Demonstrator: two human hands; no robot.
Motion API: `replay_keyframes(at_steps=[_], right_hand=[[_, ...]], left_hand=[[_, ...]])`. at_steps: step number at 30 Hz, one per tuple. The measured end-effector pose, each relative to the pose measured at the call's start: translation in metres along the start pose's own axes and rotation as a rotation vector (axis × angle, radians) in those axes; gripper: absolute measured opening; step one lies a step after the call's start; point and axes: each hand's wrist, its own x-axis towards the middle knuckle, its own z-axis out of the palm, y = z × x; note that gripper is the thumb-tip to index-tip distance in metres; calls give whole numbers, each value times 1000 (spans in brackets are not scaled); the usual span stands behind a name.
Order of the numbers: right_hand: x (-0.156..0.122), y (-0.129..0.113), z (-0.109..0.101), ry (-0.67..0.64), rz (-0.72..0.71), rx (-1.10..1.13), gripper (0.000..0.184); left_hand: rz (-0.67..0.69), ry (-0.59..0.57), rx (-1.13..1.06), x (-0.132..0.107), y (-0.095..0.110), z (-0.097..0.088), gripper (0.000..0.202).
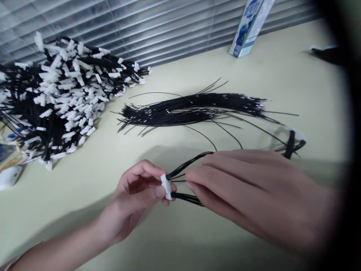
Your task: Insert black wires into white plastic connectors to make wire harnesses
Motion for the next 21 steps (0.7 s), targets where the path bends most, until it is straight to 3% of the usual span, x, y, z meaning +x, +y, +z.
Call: replay_keyframes(at_steps=[6,13,21], right_hand=[[-1,-4,3,29,9,-2,14],[2,-5,3,-81,-7,83,23],[0,-7,0,-100,-158,15,34]], left_hand=[[-9,22,49,-1,-3,1,18],[-22,44,103,-2,-4,1,17],[-28,48,137,0,-4,2,16]])
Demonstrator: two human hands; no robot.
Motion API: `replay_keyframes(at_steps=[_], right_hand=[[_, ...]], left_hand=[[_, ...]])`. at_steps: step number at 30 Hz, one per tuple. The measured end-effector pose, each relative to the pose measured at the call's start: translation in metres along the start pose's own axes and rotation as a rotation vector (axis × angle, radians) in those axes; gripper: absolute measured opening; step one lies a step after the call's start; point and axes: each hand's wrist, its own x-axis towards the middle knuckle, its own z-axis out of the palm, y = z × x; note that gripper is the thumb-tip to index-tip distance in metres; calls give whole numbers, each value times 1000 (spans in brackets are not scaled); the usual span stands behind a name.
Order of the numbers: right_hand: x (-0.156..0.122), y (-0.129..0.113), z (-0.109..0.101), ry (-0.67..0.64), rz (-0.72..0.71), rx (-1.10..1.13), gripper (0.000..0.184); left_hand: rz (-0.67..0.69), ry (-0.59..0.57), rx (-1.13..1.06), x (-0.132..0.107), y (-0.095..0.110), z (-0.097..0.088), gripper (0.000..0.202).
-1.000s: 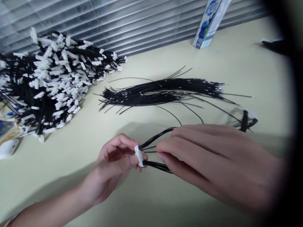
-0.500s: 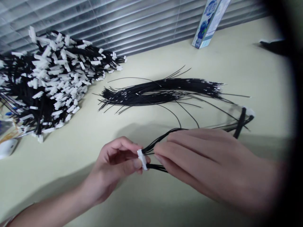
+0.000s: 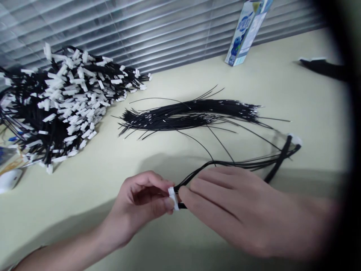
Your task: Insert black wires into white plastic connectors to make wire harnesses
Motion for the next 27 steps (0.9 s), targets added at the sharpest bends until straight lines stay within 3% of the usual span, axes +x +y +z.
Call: replay_keyframes(at_steps=[11,16,18,21,24,27], right_hand=[[-1,1,7,49,-145,-70,28],[9,9,-2,-3,148,298,30],[12,26,-7,-9,286,311,33],[10,67,-6,26,453,-31,24],[-1,110,4,41,499,-108,25],[-11,134,13,21,518,-102,19]], left_hand=[[-17,-29,52,-2,-4,-3,11],[0,-75,59,-4,-6,-5,12],[2,-72,57,-4,-6,-5,12],[1,-65,63,-4,-7,-5,11],[3,-63,66,-4,-8,-5,12],[-6,-57,72,-3,-8,-6,12]])
